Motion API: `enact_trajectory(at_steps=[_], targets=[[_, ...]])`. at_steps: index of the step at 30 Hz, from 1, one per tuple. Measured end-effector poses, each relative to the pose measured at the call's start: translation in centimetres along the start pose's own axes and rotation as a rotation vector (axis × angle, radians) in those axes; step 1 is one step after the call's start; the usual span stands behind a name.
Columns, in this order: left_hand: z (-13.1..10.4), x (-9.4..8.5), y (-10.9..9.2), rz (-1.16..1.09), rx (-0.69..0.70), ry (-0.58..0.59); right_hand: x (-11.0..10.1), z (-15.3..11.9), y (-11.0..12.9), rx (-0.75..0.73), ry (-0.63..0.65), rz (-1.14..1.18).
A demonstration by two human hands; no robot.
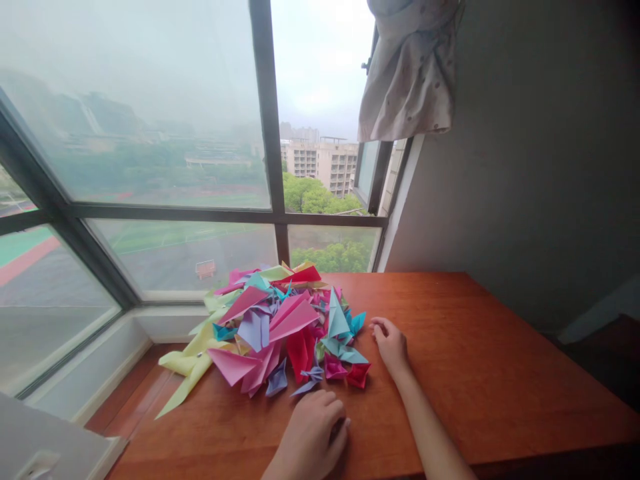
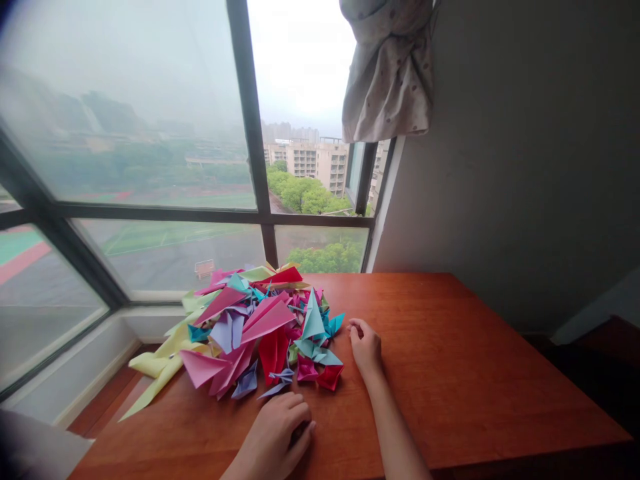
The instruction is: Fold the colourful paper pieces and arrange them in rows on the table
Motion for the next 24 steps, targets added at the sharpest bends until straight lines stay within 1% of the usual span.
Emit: enact_trajectory(at_steps=[4,9,17,21,24], targets=[[-0.11,0.13,0.15,-0.001,-0.017,0.005,0.12,0.17,-0.24,-0.003,0.007,0.005],[-0.14,0.2,0.4,-0.003,-0.012,-0.019,0.16,0.34,-0.33,-0.008,0.004,-0.004],[0.13,-0.07,0.22,-0.015,0.002,-0.013,0.26,0.25,-0.1,-0.012,0.011,-0.028],[0.15,-0.06,0.25,0.001,0.016,-0.04,0.37,0.24,0.04,-0.017,0.012,-0.034],[0.13,0.04,0.39,0.009,0.016,-0.04,0.43,0.25,0.14,-0.026,0.014,-0.038]])
Point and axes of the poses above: each hand's wrist, its own z-axis towards the middle knuckle, its own x-axis out of the palm, y = z × x, the point moved 6 cm from there along z, towards the middle knuckle, and after that the axes turned 12 degrees about x, right-handed, at the moved point
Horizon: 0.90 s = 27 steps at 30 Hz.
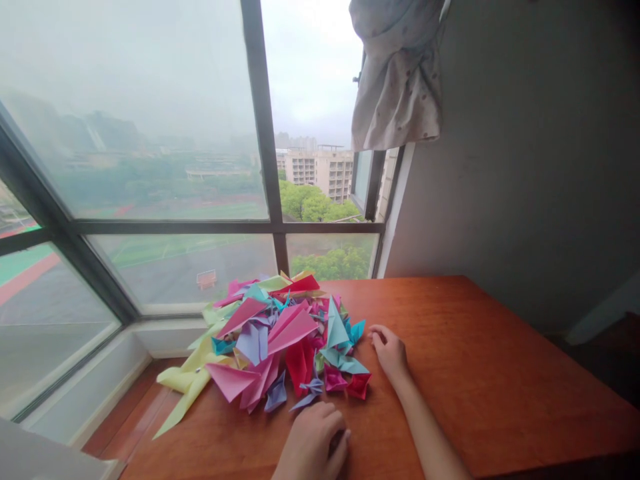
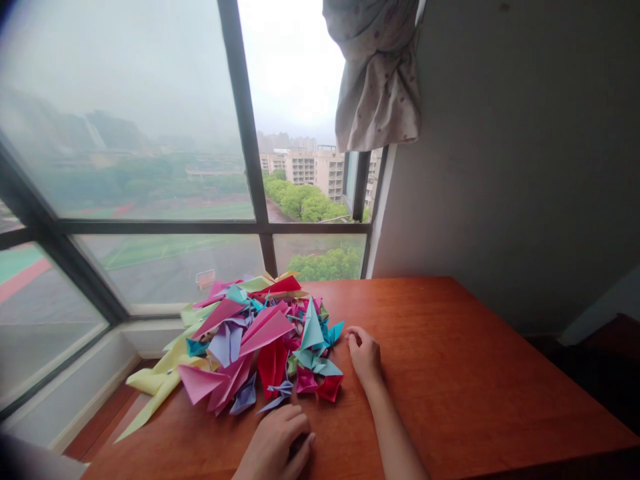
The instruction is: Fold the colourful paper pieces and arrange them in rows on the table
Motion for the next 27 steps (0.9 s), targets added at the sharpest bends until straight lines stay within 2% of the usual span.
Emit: enact_trajectory(at_steps=[22,27], targets=[[-0.1,1.4,1.0,0.043,0.054,0.006,0.2,-0.2,0.4,-0.007,0.004,-0.088],[-0.2,1.2,0.9,0.037,0.053,0.014,0.1,-0.2,0.6,-0.001,-0.005,-0.114]])
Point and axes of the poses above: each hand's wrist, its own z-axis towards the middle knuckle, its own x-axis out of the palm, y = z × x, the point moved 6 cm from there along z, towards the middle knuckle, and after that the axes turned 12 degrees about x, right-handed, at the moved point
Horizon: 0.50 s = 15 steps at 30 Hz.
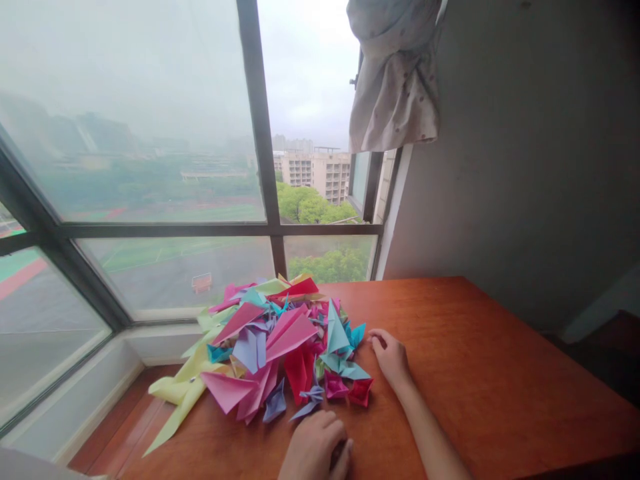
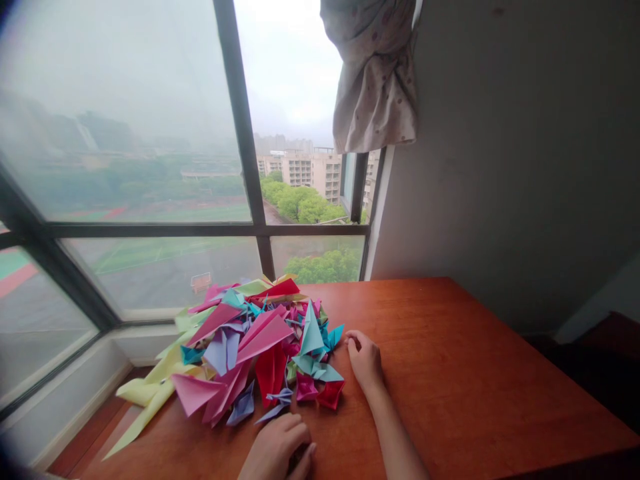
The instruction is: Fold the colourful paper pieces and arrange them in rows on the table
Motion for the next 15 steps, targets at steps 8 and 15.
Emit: enact_trajectory(at_steps=[8,15], targets=[[-0.06,0.2,0.04,-0.004,-0.005,0.011,0.09,-0.07,-0.03,0.006,0.018,-0.015],[-0.09,0.29,0.2,-0.004,0.004,-0.014,0.22,0.01,-0.07,0.008,0.031,-0.017]])
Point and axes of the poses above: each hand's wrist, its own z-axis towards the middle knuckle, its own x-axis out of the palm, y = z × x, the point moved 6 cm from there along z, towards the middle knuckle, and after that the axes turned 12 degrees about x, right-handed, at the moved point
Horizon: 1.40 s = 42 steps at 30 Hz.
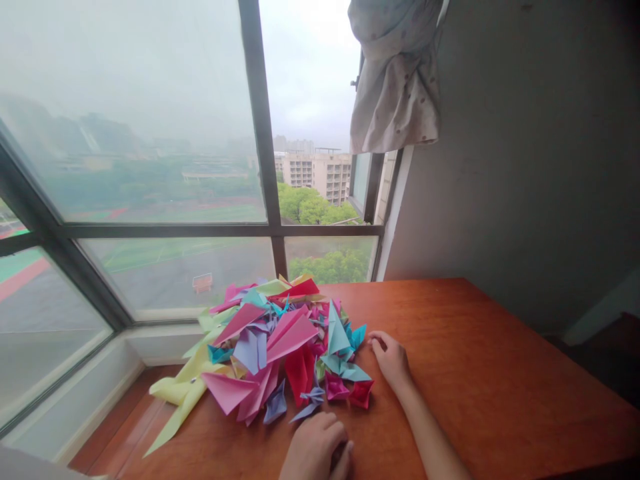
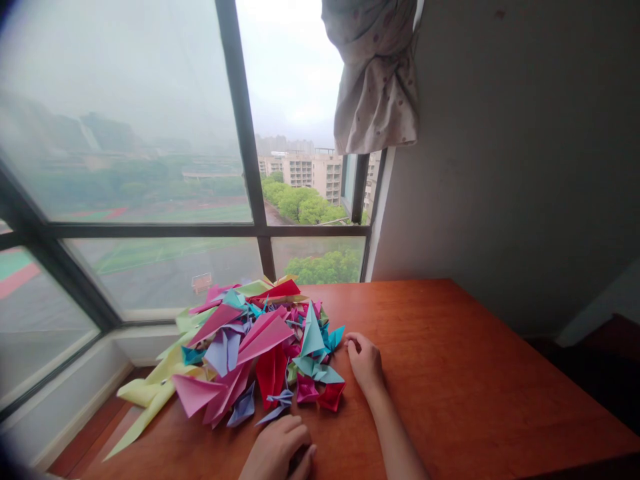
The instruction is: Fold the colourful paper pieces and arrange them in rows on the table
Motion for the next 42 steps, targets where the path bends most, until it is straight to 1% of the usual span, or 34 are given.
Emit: enact_trajectory(at_steps=[4,11,16,21,31,36,42], targets=[[-0.1,0.2,0.1,0.005,0.003,-0.01,0.0,0.0,0.1,-0.002,0.003,-0.002],[-0.4,1.0,0.8,0.021,-0.01,0.001,0.0,-0.1,0.1,-0.01,-0.003,-0.003],[-0.5,1.5,1.2,0.027,0.0,-0.022,0.1,0.1,-0.2,-0.022,-0.004,0.005],[-0.4,1.4,1.1,0.025,0.018,-0.047,0.2,0.1,-0.4,-0.01,0.004,-0.005],[-0.4,1.0,0.9,0.015,0.007,-0.064,0.1,0.0,0.0,-0.005,0.014,-0.006],[-0.4,1.3,1.1,0.031,0.036,-0.044,0.1,0.1,0.0,-0.016,0.001,-0.017],[-0.6,1.8,1.4,0.055,0.01,-0.037,0.2,0.0,0.2,-0.017,0.01,-0.022]])
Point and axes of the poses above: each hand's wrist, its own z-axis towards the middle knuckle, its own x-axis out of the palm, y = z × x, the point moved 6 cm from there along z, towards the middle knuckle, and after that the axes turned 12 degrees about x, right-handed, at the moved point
